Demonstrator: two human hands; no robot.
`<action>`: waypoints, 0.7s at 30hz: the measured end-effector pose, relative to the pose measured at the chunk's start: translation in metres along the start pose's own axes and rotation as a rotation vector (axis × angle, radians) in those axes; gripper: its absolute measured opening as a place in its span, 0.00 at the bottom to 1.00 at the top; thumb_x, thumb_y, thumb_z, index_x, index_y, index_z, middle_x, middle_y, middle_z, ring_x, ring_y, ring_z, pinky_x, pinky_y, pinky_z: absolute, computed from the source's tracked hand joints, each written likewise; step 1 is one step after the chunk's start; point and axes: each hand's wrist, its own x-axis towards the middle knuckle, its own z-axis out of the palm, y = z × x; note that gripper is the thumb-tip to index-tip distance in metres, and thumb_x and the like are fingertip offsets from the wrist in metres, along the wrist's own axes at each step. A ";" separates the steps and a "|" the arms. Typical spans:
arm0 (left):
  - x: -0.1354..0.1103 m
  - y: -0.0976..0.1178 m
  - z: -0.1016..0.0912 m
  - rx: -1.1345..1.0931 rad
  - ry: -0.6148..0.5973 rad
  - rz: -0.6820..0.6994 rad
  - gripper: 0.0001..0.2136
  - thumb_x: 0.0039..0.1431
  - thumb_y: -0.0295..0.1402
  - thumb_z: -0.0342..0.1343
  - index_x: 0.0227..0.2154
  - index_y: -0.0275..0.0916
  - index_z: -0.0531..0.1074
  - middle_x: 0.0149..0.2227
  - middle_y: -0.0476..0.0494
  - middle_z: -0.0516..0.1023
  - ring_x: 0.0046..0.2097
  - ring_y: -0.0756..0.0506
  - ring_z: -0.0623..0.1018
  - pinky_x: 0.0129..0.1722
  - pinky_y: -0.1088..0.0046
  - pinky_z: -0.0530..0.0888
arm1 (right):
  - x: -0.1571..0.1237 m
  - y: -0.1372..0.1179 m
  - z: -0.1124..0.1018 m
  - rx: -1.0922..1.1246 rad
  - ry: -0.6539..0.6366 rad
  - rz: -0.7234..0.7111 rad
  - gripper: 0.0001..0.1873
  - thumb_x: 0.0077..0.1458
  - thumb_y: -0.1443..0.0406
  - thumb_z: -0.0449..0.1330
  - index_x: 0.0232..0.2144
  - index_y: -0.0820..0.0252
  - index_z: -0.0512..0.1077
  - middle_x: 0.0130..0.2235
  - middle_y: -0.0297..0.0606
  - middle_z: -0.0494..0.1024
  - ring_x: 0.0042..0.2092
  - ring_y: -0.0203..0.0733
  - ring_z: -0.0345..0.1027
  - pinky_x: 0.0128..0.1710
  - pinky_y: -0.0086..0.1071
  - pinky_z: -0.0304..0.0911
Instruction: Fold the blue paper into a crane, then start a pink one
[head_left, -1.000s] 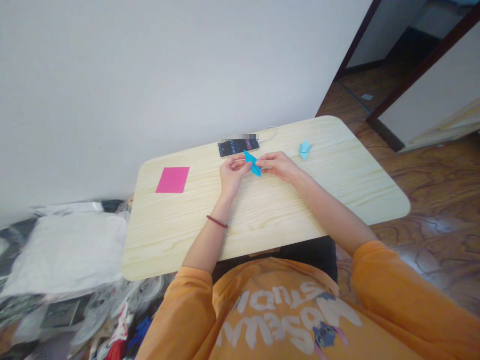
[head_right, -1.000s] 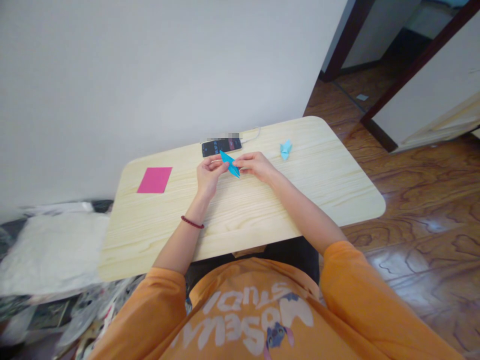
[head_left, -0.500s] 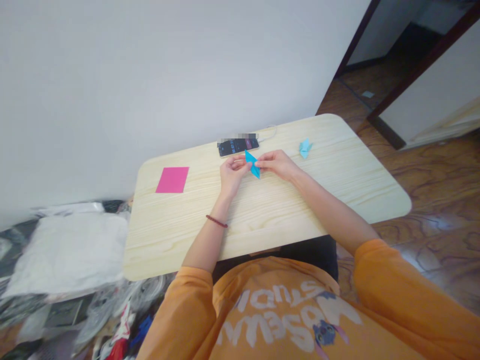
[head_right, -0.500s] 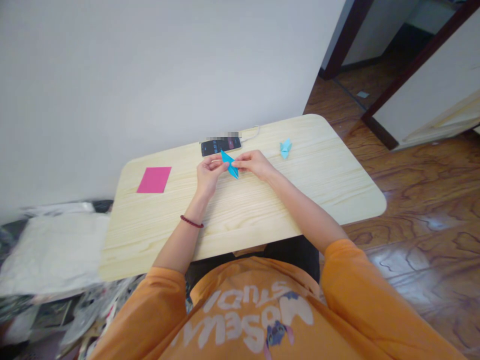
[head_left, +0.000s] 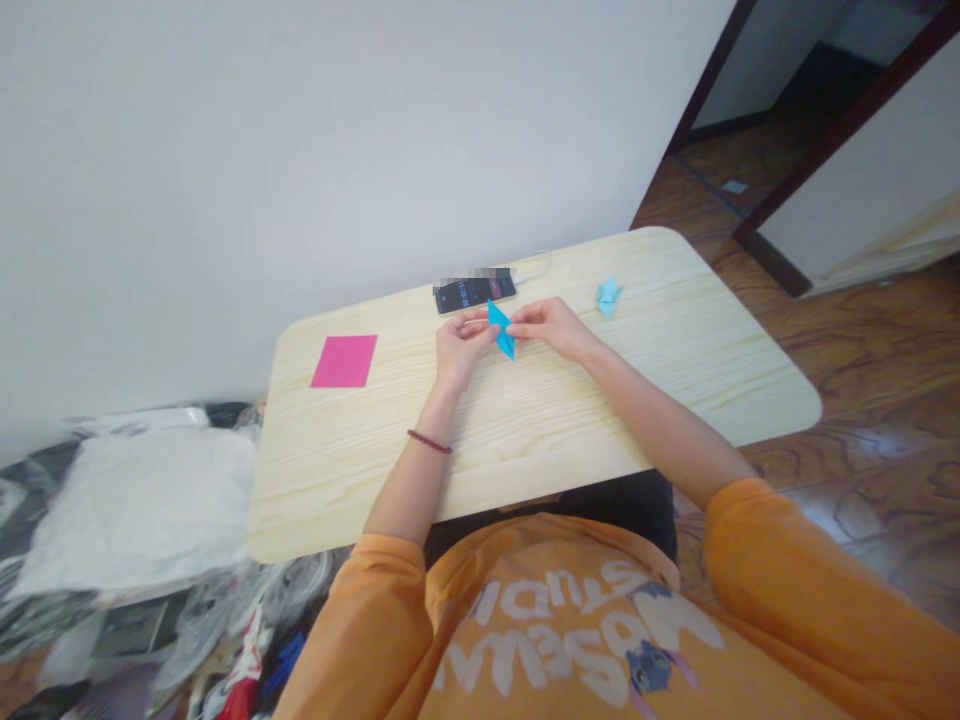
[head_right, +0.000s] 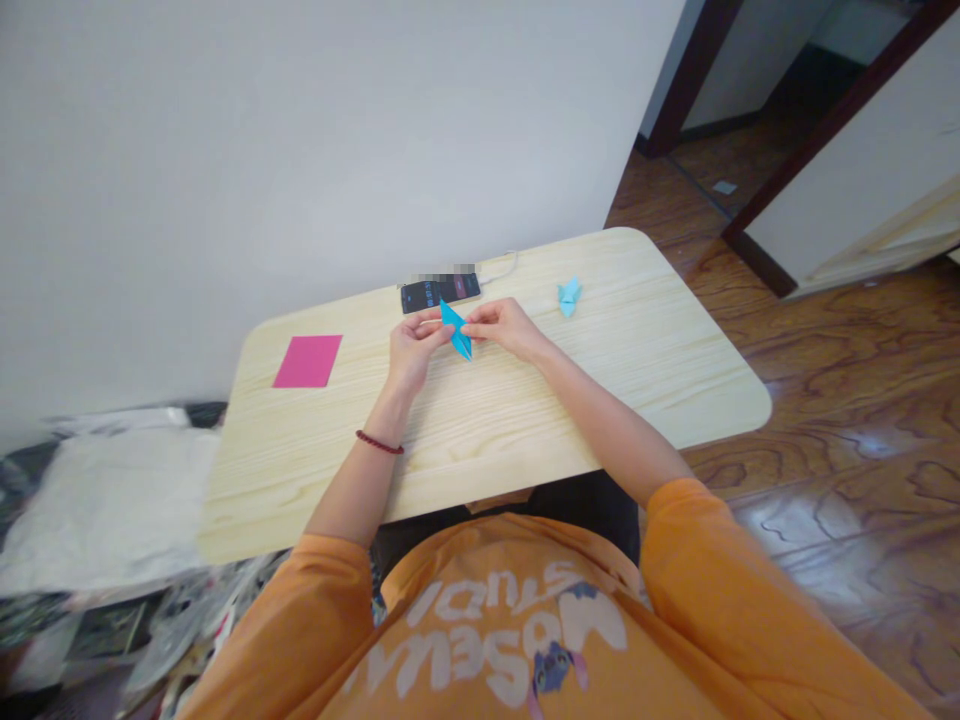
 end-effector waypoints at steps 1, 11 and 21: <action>0.000 0.000 0.000 -0.002 0.003 0.003 0.16 0.36 0.32 0.70 0.31 0.36 0.76 0.29 0.45 0.81 0.31 0.46 0.80 0.40 0.68 0.76 | 0.000 0.001 0.000 0.009 0.010 0.005 0.16 0.32 0.58 0.74 0.22 0.60 0.76 0.26 0.36 0.79 0.29 0.38 0.70 0.34 0.34 0.68; -0.003 -0.002 0.005 -0.009 0.007 -0.017 0.19 0.34 0.35 0.72 0.30 0.36 0.72 0.26 0.47 0.80 0.28 0.49 0.80 0.34 0.73 0.76 | 0.002 0.003 0.003 0.054 0.126 -0.042 0.16 0.29 0.58 0.73 0.21 0.62 0.76 0.23 0.34 0.76 0.26 0.33 0.65 0.29 0.29 0.63; -0.002 -0.001 0.006 0.008 -0.035 -0.052 0.19 0.31 0.33 0.72 0.28 0.37 0.71 0.23 0.49 0.79 0.26 0.49 0.78 0.32 0.74 0.74 | 0.000 0.000 0.000 -0.015 0.070 -0.066 0.19 0.35 0.53 0.71 0.24 0.63 0.77 0.20 0.33 0.73 0.23 0.31 0.60 0.24 0.28 0.56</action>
